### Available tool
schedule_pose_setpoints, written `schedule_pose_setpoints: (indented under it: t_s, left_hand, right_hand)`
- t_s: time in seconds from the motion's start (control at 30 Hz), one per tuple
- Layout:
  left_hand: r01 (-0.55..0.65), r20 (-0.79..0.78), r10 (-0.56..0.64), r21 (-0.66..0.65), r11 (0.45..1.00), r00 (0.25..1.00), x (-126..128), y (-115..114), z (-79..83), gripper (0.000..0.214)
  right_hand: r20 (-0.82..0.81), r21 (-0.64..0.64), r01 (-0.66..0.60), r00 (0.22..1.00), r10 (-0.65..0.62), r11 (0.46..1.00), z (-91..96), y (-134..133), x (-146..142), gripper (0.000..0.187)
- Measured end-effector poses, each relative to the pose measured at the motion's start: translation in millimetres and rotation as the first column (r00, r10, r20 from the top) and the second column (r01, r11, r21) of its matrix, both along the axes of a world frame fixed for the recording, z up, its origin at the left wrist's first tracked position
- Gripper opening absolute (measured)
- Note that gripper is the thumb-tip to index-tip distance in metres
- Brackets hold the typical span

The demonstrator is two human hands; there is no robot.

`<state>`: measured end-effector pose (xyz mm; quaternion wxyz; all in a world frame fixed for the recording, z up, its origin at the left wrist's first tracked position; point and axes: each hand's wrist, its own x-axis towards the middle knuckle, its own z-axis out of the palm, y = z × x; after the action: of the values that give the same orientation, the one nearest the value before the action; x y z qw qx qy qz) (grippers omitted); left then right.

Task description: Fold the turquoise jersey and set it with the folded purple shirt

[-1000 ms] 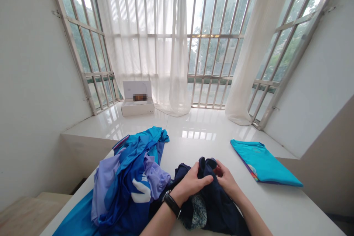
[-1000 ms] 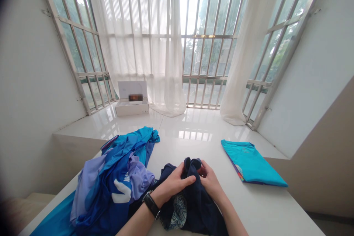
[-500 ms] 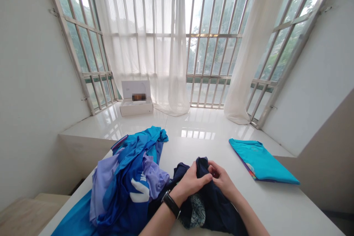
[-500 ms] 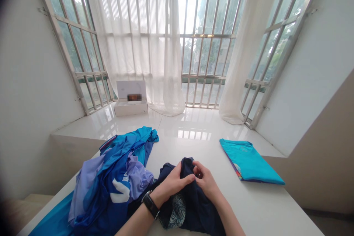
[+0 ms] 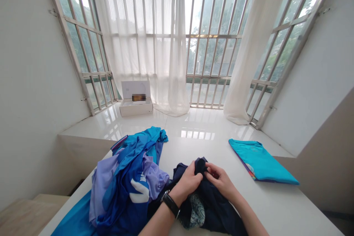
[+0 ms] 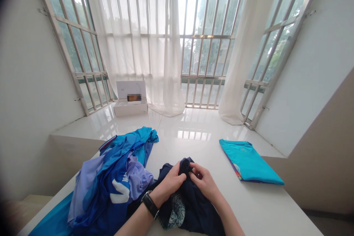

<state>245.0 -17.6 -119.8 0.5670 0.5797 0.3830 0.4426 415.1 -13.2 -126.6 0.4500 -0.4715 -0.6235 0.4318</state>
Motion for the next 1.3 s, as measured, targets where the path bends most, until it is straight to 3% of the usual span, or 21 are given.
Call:
schedule_pose_setpoints:
  t_s: [0.27,0.53,0.63,0.8,0.93,1.0,1.07,1.17,1.3]
  left_hand:
    - [0.009,0.008,-0.009,0.059,0.998,1.000,-2.6,-0.6,3.8,0.042]
    - [0.025,0.192,-0.026,0.006,1.000,0.981,-4.6,-3.1,18.1,0.033]
    - [0.046,0.314,-0.033,-0.034,0.998,0.949,-4.3,-3.5,22.8,0.041]
    - [0.005,0.462,0.057,-0.132,0.991,0.885,-7.3,-1.1,30.9,0.046]
    - [-0.072,0.435,0.086,-0.049,0.996,0.896,-20.1,4.8,36.8,0.036]
    - [-0.119,0.389,0.118,-0.022,0.993,0.913,-28.7,8.1,38.9,0.031]
    - [-0.153,0.356,0.163,-0.056,0.987,0.920,-36.3,10.6,40.5,0.032]
    - [-0.129,0.330,0.163,-0.123,0.984,0.930,-42.3,11.4,42.5,0.038]
    - [-0.055,0.279,0.083,-0.108,0.993,0.957,-41.0,8.7,44.8,0.039]
  right_hand:
    - [-0.062,-0.007,0.051,0.997,-0.052,0.999,9.7,-1.3,1.1,0.052]
    - [-0.098,-0.012,0.196,0.976,-0.196,0.981,4.1,8.2,8.4,0.065]
    - [-0.141,-0.014,0.128,0.982,-0.129,0.992,11.9,4.2,7.0,0.063]
    - [-0.018,-0.074,-0.068,0.998,0.067,0.995,21.3,-6.8,4.8,0.058]
    - [0.036,-0.103,-0.130,0.990,0.134,0.986,22.7,-8.8,3.3,0.049]
    - [-0.005,-0.075,-0.081,0.997,0.081,0.994,24.2,-6.9,6.7,0.042]
    - [-0.112,-0.048,0.051,0.992,-0.056,0.998,25.8,-4.5,13.7,0.036]
    - [-0.300,-0.069,0.265,0.914,-0.273,0.962,26.4,-1.7,25.7,0.033]
    - [-0.473,-0.061,0.394,0.798,-0.374,0.917,23.2,-0.2,34.0,0.035]
